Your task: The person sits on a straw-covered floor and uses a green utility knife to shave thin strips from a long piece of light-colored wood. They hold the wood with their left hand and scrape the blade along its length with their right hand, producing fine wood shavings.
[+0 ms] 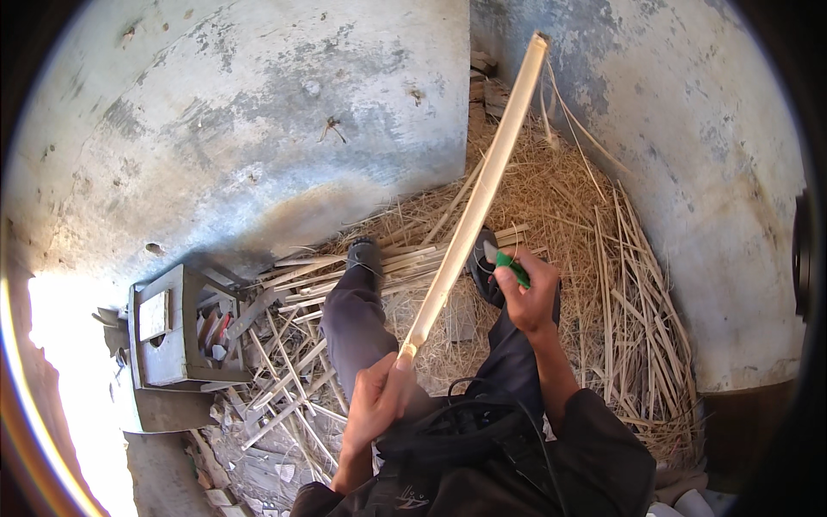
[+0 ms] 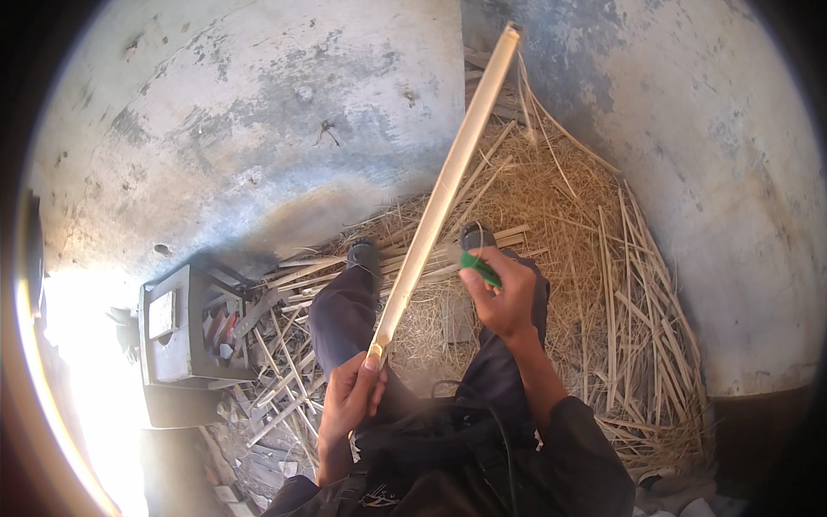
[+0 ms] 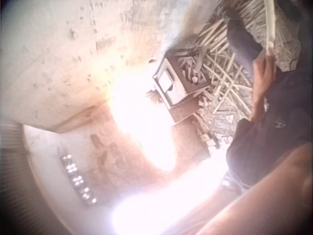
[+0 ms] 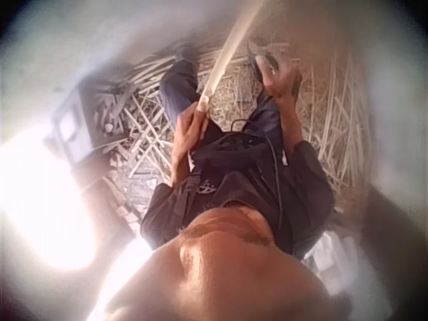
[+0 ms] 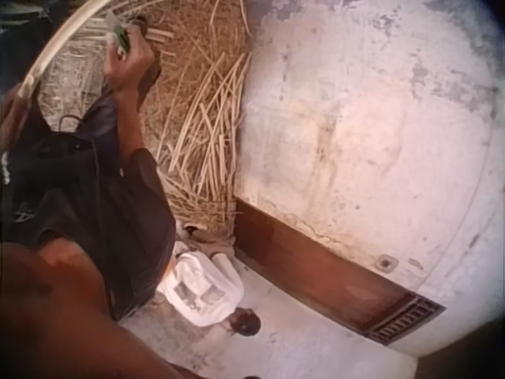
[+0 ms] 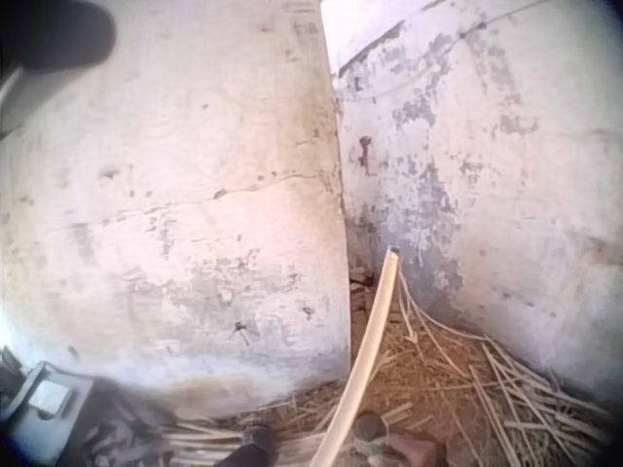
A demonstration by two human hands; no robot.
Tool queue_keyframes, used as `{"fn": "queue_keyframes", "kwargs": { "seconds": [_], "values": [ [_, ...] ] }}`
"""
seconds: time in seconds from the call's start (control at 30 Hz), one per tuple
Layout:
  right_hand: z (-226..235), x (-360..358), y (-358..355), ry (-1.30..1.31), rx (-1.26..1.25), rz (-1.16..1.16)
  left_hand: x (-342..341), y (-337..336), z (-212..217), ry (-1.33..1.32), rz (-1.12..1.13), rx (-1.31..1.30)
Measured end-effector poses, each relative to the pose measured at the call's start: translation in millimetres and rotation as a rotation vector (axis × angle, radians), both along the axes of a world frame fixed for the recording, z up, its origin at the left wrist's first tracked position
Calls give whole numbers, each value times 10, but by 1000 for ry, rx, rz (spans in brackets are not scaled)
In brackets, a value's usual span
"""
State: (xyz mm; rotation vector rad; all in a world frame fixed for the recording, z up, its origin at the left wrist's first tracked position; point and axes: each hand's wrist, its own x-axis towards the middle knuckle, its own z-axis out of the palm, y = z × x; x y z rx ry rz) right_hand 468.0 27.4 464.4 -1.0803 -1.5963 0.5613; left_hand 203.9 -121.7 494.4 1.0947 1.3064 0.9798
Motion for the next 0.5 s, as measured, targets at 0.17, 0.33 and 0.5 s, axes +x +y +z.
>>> {"fn": "queue_keyframes", "kwargs": {
  "seconds": [0.17,0.33,0.5],
  "values": [
    [1,-167,-194,-54,26,106,62,49,29,61,64,44],
    [50,-309,-247,-190,245,200,104,97,120,130,106,79],
    [156,-350,-253,-244,278,166,93,62,86,286,89,135]
  ]
}}
